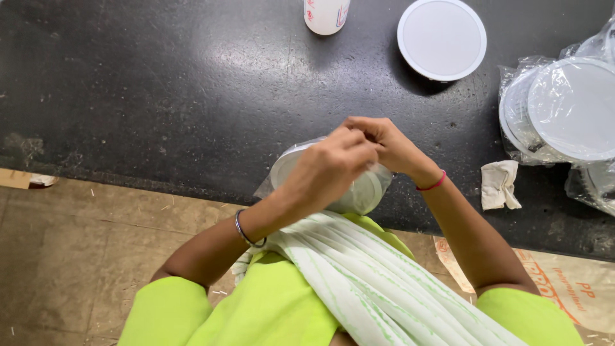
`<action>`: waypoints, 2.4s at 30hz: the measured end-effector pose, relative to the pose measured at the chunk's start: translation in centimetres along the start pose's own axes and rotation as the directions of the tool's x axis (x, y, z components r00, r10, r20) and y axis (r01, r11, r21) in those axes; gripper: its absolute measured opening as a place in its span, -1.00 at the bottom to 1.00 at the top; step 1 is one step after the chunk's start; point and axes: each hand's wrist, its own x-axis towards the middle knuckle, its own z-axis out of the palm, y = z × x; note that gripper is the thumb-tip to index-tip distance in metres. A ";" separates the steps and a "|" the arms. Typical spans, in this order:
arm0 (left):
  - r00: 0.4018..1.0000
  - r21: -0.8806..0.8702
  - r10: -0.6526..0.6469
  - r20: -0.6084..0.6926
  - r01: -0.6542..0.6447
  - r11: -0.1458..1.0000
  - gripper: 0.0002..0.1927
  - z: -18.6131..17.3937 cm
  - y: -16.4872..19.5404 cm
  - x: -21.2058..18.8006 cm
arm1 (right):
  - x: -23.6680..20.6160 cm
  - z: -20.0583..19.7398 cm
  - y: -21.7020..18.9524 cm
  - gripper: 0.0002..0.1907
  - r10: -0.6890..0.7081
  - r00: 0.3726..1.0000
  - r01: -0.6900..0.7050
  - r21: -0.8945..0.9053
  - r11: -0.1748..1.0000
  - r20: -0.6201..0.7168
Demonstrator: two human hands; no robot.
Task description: The person wipes the white faces of round LED panel light covers with a cloth, then wraps each unit in clear plastic film and stacks the wrapped fixtures on the workbench. They handle the fixtures one at a time, turning them over to wipe and rewrap.
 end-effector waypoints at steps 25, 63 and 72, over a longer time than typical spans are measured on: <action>0.684 -0.383 -0.525 0.506 0.724 0.574 -0.85 -3.7 -10.4 -0.2 | 0.7 0.6 -3.2 -0.77 0.005 1.000 0.004 -0.285 0.959 0.030; 0.781 -0.548 -0.606 0.148 0.575 0.608 -0.64 17.5 -11.1 9.0 | -23.3 -18.3 1.3 -0.66 -0.577 0.684 -0.368 -0.894 0.255 -0.446; 0.703 -0.039 -0.483 -0.521 0.546 0.837 -0.36 25.2 -19.7 17.3 | -25.4 -18.0 2.9 -0.68 -0.379 0.641 -0.608 -0.743 0.279 -0.667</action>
